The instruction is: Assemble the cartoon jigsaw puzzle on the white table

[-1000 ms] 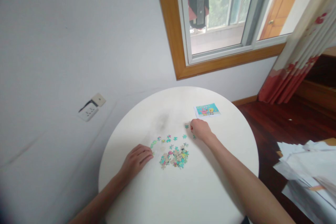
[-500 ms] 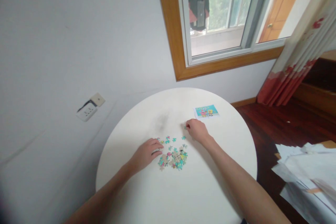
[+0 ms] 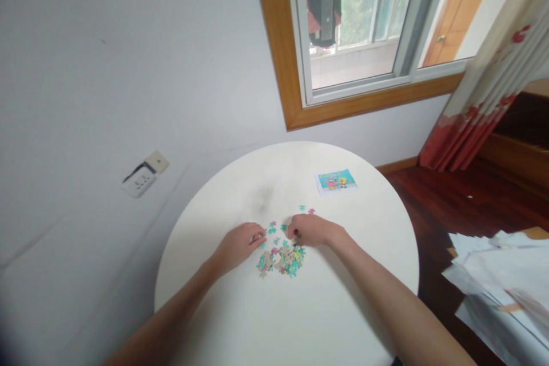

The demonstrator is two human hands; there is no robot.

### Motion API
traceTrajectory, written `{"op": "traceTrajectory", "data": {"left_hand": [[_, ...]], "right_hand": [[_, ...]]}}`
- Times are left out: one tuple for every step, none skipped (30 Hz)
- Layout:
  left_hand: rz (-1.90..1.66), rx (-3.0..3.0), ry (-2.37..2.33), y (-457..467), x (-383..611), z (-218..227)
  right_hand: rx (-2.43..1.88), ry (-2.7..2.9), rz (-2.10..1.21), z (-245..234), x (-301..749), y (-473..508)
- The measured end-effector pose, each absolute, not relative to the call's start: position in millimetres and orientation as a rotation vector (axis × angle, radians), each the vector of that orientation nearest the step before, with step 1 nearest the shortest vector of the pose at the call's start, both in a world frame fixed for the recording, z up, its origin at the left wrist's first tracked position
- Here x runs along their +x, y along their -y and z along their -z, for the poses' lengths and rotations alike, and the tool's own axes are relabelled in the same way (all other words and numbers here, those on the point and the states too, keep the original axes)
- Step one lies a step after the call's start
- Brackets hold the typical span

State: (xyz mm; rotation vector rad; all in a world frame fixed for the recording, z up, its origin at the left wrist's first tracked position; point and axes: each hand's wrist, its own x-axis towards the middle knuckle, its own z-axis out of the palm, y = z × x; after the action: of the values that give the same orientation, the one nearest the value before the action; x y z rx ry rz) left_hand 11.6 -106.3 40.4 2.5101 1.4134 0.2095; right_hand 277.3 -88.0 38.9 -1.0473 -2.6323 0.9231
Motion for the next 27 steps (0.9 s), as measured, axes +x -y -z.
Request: {"op": "traceTrajectory", "data": {"left_hand": [[-0.239, 2.516, -1.394, 106, 14, -41], [-0.268, 2.519, -1.376, 105, 16, -41], [-0.295, 2.523, -1.358, 105, 19, -42], [-0.318, 2.528, -1.337, 104, 21, -43], [-0.339, 2.532, -1.320, 103, 23, -43], [-0.360, 2.534, -1.302, 103, 25, -44], [-0.383, 2.532, -1.291, 102, 26, -43], [-0.405, 2.525, -1.286, 102, 27, -43], [-0.429, 2.512, -1.291, 102, 27, -42], [-0.454, 2.496, -1.301, 102, 27, -40], [-0.478, 2.479, -1.312, 102, 26, -39], [-0.496, 2.464, -1.317, 103, 25, -38], [-0.510, 2.451, -1.314, 103, 25, -37], [-0.519, 2.439, -1.302, 105, 24, -36], [-0.527, 2.426, -1.285, 106, 24, -35], [-0.536, 2.411, -1.267, 107, 24, -34], [-0.545, 2.396, -1.249, 108, 24, -34], [-0.555, 2.382, -1.230, 110, 25, -33], [-0.564, 2.372, -1.211, 111, 25, -33], [-0.570, 2.367, -1.189, 112, 26, -33], [-0.573, 2.369, -1.168, 113, 27, -33], [-0.569, 2.374, -1.147, 113, 27, -33], [-0.563, 2.382, -1.132, 114, 28, -33], [-0.556, 2.392, -1.121, 114, 28, -34], [-0.548, 2.401, -1.114, 115, 28, -34], [-0.538, 2.409, -1.109, 115, 28, -35], [-0.527, 2.416, -1.104, 116, 28, -35]], "right_hand": [[-1.036, 2.660, -0.910, -37, 277, 88], [-1.039, 2.680, -0.893, -36, 276, 88], [-1.051, 2.692, -0.881, -35, 275, 88], [-1.071, 2.698, -0.875, -35, 275, 87], [-1.094, 2.701, -0.877, -35, 275, 87], [-1.114, 2.698, -0.886, -36, 275, 87], [-1.128, 2.690, -0.900, -36, 275, 87], [-1.133, 2.676, -0.915, -36, 276, 87], [-1.131, 2.655, -0.926, -37, 276, 86], [-1.123, 2.629, -0.941, -37, 278, 86], [-1.116, 2.599, -0.958, -38, 279, 85], [-1.117, 2.562, -0.974, -38, 282, 83], [-1.126, 2.519, -0.981, -38, 284, 81], [-1.141, 2.476, -0.976, -38, 287, 78], [-1.163, 2.435, -0.962, -38, 291, 76], [-1.196, 2.398, -0.936, -38, 294, 73], [-1.239, 2.363, -0.901, -37, 298, 70], [-1.286, 2.334, -0.869, -37, 301, 67], [-1.326, 2.312, -0.855, -38, 304, 66], [-1.344, 2.301, -0.862, -39, 306, 66], [-1.337, 2.304, -0.886, -40, 308, 66], [-1.309, 2.321, -0.919, -42, 308, 68], [-1.274, 2.352, -0.951, -44, 308, 71], [-1.250, 2.388, -0.968, -45, 306, 74], [-1.249, 2.425, -0.964, -47, 304, 77], [-1.269, 2.463, -0.943, -48, 302, 80], [-1.297, 2.502, -0.913, -48, 299, 83]]}}
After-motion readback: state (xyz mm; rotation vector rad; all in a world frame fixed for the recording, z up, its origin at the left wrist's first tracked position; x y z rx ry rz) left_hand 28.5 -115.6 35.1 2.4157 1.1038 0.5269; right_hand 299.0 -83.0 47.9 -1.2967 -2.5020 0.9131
